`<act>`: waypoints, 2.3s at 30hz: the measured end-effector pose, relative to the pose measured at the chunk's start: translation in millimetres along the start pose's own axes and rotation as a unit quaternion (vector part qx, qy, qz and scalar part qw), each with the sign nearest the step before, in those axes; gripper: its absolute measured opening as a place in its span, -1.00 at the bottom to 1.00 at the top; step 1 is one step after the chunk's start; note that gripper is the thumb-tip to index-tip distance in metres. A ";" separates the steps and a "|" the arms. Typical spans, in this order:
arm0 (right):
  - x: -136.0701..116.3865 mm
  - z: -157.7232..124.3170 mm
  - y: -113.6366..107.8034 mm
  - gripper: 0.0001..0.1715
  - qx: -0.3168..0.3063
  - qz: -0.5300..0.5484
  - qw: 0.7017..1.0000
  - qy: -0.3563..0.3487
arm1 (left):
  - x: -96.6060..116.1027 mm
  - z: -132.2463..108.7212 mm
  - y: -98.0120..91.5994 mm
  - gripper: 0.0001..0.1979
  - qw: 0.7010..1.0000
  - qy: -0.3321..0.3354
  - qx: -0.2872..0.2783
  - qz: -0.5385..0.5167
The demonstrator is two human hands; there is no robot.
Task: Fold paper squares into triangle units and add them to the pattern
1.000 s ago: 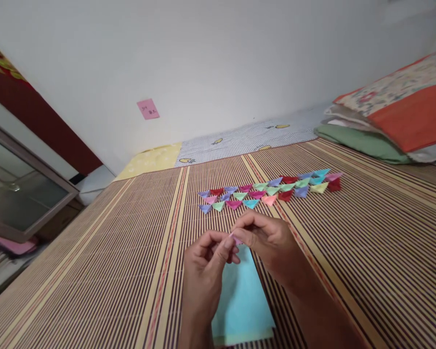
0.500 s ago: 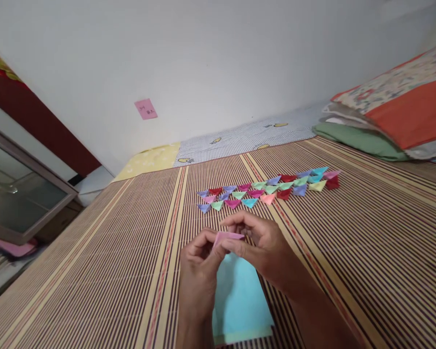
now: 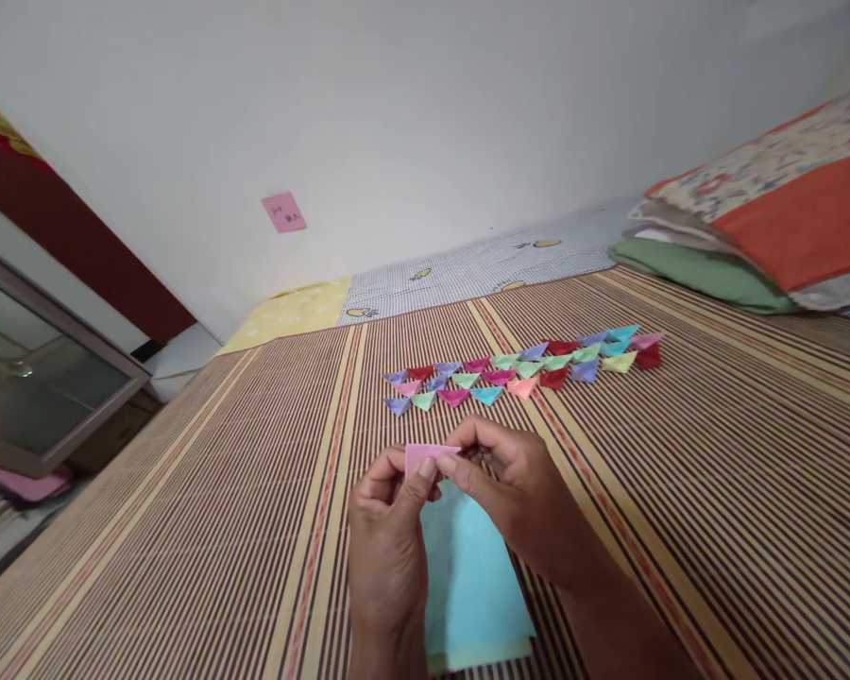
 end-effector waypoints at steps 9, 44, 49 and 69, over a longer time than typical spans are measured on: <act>20.3 4.5 -1.7 -0.76 -0.032 0.089 0.995 0.026 | 0.1 0.6 5.0 -0.75 1.000 0.005 0.011 -0.009; 31.4 -1.9 31.7 -0.74 -0.130 -0.020 0.989 0.061 | 0.7 4.9 -20.5 -0.67 0.995 0.015 0.100 -0.004; 28.7 -1.8 33.7 -0.76 -0.138 -0.013 0.989 0.055 | -4.6 7.0 -21.5 -0.67 0.991 0.005 0.125 -0.053; 15.4 1.4 9.6 -0.62 -0.047 -0.056 0.997 -0.014 | -7.1 4.8 -7.2 -0.69 1.000 -0.016 0.024 0.005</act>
Point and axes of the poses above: each hand's wrist, its own z-axis towards the middle knuckle, its own y-axis out of the palm, x = y × z, the point moved 9 cm from there along z, towards the middle knuckle, and after that the axes turned 4 degrees about y, right-handed, at the moved point
